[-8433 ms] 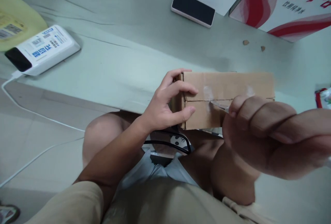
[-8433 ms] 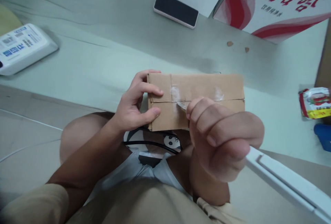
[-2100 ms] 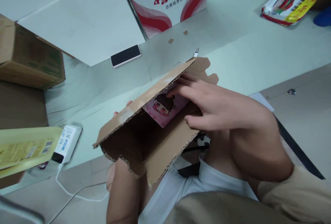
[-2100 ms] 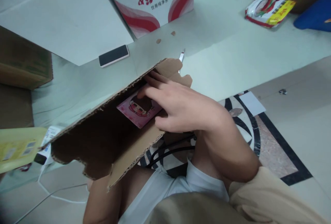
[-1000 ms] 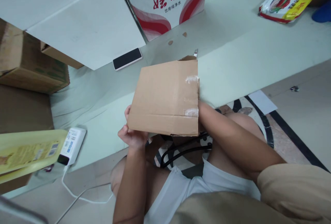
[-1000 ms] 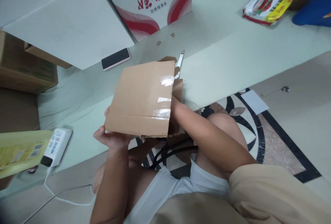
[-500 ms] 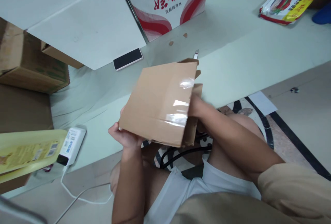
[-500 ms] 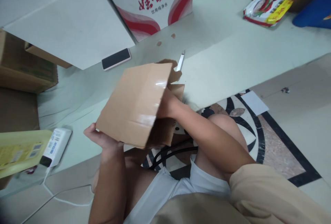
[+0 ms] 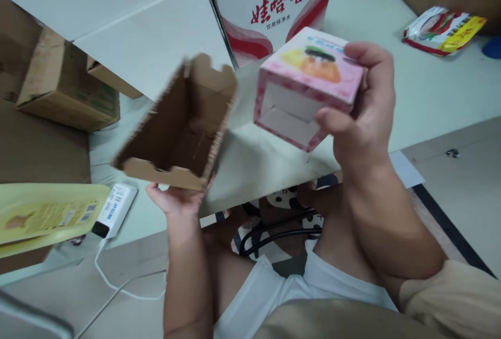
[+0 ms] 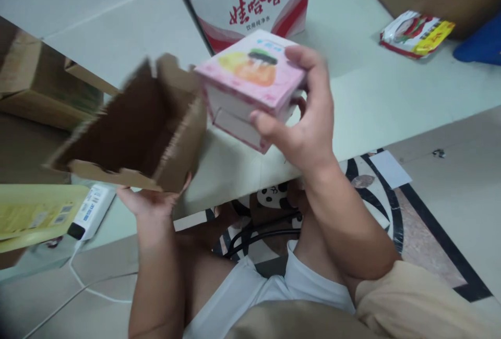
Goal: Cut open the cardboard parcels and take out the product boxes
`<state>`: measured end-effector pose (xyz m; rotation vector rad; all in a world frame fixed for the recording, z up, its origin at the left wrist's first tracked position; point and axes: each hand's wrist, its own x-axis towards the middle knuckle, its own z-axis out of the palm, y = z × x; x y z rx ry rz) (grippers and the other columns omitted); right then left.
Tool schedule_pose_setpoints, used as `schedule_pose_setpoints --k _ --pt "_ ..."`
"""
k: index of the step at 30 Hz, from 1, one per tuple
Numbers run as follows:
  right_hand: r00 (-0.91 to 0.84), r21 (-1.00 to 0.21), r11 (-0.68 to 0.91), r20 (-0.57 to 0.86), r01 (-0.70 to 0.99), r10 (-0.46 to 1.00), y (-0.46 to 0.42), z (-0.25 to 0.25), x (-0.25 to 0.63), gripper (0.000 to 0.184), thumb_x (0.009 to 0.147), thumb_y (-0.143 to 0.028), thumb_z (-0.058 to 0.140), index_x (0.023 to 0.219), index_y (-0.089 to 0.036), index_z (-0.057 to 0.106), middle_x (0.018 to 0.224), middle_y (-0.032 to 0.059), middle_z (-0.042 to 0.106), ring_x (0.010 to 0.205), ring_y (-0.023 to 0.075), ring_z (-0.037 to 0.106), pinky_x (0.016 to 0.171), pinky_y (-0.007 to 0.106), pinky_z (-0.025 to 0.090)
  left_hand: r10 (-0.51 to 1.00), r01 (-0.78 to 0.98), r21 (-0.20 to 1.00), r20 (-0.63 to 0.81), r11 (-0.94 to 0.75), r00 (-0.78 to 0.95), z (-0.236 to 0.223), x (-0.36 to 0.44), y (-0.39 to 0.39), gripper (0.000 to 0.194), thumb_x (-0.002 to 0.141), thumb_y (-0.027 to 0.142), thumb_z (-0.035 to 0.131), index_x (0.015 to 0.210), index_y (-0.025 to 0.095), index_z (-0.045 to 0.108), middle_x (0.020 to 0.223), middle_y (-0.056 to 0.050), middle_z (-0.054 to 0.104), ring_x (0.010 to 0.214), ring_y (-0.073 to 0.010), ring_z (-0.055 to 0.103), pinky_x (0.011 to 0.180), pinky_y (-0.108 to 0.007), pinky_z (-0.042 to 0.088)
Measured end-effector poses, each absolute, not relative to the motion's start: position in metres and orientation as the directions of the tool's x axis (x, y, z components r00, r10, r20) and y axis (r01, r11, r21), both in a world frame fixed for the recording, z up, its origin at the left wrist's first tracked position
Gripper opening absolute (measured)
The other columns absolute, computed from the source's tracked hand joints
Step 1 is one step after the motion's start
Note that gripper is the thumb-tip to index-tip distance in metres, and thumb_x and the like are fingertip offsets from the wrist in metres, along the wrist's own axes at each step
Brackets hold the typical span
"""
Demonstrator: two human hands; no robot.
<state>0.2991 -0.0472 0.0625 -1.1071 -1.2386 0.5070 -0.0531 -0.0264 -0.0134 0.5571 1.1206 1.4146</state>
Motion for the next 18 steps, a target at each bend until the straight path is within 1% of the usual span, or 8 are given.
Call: schedule_pose_setpoints --k 2,5,7,11,13,15,17,18 --pt "0.355 -0.908 0.379 0.419 0.179 0.836 -0.037 0.045 0.306 0.079 0.071 -0.075 0.075 0.129 -0.03 0.046 0.133 0.0096 0.06 0.119 0.0292 0.065 0.1 0.048 0.057 0.912 -0.532 0.835 -0.315 0.136 -0.261 -0.01 -0.056 -0.026 0.049 0.07 0.062 0.058 0.108 0.032 0.063 0.124 -0.008 0.072 0.13 -0.0341 0.061 0.094 -0.054 0.061" --pt "0.324 -0.956 0.259 0.292 0.14 0.9 -0.024 0.016 0.307 0.081 0.069 -0.083 0.072 0.125 -0.028 0.048 0.122 0.0079 0.064 0.108 0.0278 0.067 0.095 0.05 0.058 0.889 -0.572 0.813 -0.337 0.109 -0.311 -0.01 -0.056 -0.023 0.048 0.074 0.061 0.055 0.11 0.03 0.062 0.127 -0.01 0.07 0.132 -0.0314 0.06 0.094 -0.05 0.061" --pt "0.264 -0.965 0.204 0.242 0.162 0.934 -0.018 0.001 0.3 0.085 0.067 -0.085 0.071 0.125 -0.028 0.049 0.124 0.0083 0.063 0.111 0.0284 0.066 0.095 0.05 0.058 0.871 -0.604 0.788 -0.375 0.12 -0.317 -0.013 -0.057 -0.018 0.047 0.079 0.063 0.05 0.11 0.029 0.06 0.124 -0.012 0.07 0.129 -0.0303 0.062 0.092 -0.049 0.061" --pt "0.131 -0.944 0.197 0.237 0.263 0.963 -0.014 -0.014 0.283 0.084 0.062 -0.074 0.081 0.126 -0.029 0.052 0.134 0.0105 0.056 0.124 0.0304 0.059 0.103 0.05 0.056 0.814 -0.683 0.726 -0.444 0.083 -0.373 -0.021 -0.071 -0.008 0.053 0.088 0.071 0.035 0.102 0.026 0.057 0.112 -0.013 0.069 0.119 -0.0281 0.066 0.085 -0.044 0.063" --pt "0.106 -0.934 0.204 0.244 0.293 0.964 -0.014 -0.016 0.275 0.08 0.061 -0.068 0.083 0.125 -0.029 0.053 0.133 0.0102 0.055 0.124 0.0304 0.058 0.107 0.052 0.053 0.802 -0.666 0.745 -0.421 0.039 -0.424 -0.025 -0.084 -0.007 0.05 0.087 0.072 0.039 0.095 0.026 0.055 0.105 -0.011 0.068 0.115 -0.0269 0.066 0.084 -0.043 0.062" --pt "0.101 -0.923 0.209 0.253 0.321 0.962 -0.014 -0.017 0.27 0.077 0.061 -0.063 0.084 0.124 -0.03 0.054 0.132 0.0093 0.055 0.122 0.0301 0.057 0.108 0.054 0.052 0.831 -0.524 0.851 -0.259 -0.044 -0.491 -0.026 -0.092 -0.011 0.033 0.089 0.06 0.05 0.09 0.027 0.053 0.1 -0.005 0.065 0.114 -0.0249 0.066 0.087 -0.045 0.059" --pt "0.096 -0.905 0.228 0.279 0.359 0.955 -0.014 -0.018 0.266 0.075 0.059 -0.058 0.085 0.122 -0.031 0.055 0.129 0.0083 0.053 0.121 0.0301 0.057 0.108 0.054 0.051 0.832 -0.225 0.937 0.106 -0.267 -0.545 -0.023 -0.09 -0.02 0.01 0.092 0.039 0.055 0.089 0.029 0.052 0.101 0.0 0.062 0.121 -0.0222 0.063 0.094 -0.047 0.054" --pt "0.091 -0.895 0.239 0.293 0.377 0.952 -0.015 -0.018 0.265 0.075 0.058 -0.056 0.086 0.121 -0.031 0.055 0.127 0.0081 0.052 0.121 0.0302 0.057 0.108 0.055 0.051 0.768 -0.055 0.91 0.313 -0.412 -0.559 -0.02 -0.084 -0.025 0.003 0.092 0.029 0.056 0.09 0.03 0.054 0.104 0.002 0.062 0.126 -0.0204 0.061 0.099 -0.046 0.052"
